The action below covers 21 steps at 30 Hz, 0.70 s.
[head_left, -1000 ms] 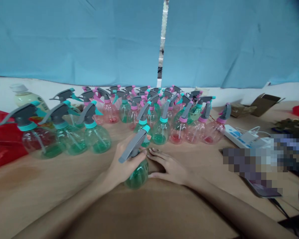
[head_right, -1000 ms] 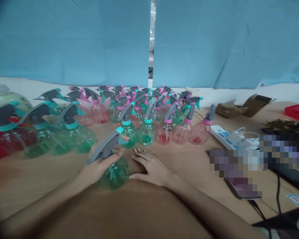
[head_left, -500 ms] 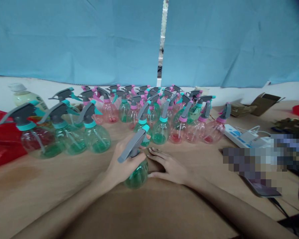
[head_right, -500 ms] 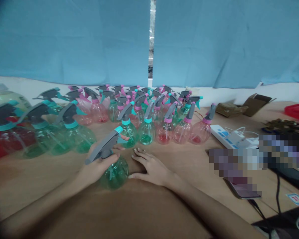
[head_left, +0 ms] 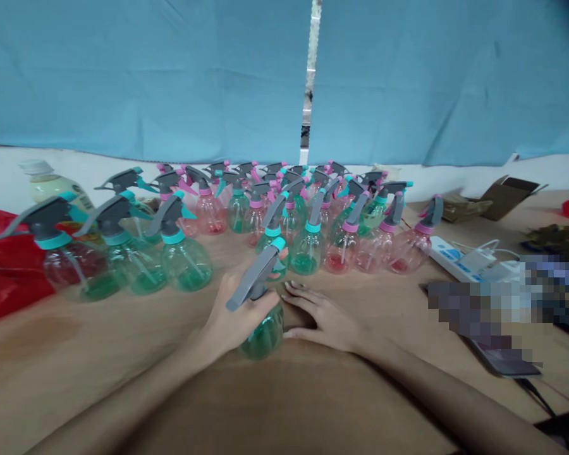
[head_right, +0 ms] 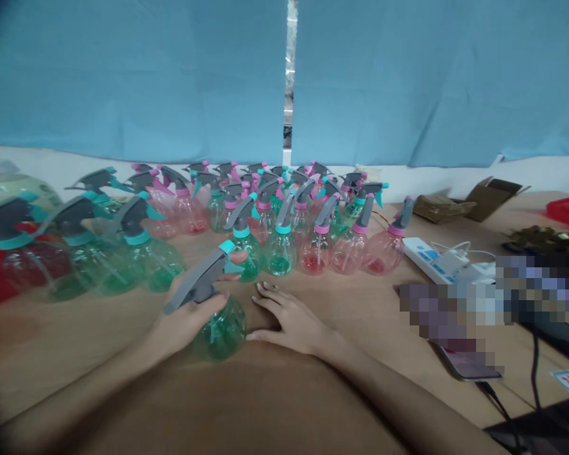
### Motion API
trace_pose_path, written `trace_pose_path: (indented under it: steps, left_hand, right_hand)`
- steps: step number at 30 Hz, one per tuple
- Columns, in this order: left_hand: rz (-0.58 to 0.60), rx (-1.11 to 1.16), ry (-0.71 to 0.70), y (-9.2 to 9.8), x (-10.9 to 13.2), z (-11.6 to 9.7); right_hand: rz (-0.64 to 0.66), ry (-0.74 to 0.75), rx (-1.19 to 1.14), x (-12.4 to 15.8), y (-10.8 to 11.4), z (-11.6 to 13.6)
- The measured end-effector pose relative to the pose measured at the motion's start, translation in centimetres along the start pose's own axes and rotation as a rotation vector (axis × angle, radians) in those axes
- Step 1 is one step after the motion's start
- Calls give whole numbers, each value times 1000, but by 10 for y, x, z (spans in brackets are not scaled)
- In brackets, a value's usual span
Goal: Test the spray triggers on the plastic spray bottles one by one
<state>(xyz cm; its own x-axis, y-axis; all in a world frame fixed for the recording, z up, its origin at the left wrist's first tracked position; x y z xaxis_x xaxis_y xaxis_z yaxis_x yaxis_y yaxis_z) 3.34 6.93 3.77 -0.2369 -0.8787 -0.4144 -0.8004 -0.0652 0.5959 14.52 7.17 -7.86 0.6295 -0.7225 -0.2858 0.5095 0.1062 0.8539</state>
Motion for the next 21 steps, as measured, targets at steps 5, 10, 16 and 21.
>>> trace_pose_path:
  steps: [5, 10, 16, 21]
  left_hand:
    - [-6, 30, 12, -1, -1, 5]
    - [42, 147, -30, -6, -2, 1]
    - [44, 153, -9, -5, -3, 1]
    - [-4, 87, -52, 0, -4, -3]
  right_hand:
    - [-6, 1, -19, 0, 1, -1]
    - [-12, 0, -16, 1, 1, -2]
    - [13, -9, 1, 0, 1, 1]
    - [26, -14, 5, 0, 0, -1]
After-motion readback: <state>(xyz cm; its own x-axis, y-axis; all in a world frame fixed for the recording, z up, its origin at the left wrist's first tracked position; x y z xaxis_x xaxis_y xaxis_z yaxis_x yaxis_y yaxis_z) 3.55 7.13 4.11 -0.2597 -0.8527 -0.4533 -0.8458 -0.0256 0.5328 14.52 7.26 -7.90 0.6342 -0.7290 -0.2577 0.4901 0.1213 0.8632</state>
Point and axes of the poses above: each hand's wrist, its own x-axis away from the middle knuckle, its own y-axis out of the back of the hand, z = x × y, the point moved 10 cm from there along -x, towards the middle knuckle, and after that the axes turned 1 degree about y, right-handed, at the moved point
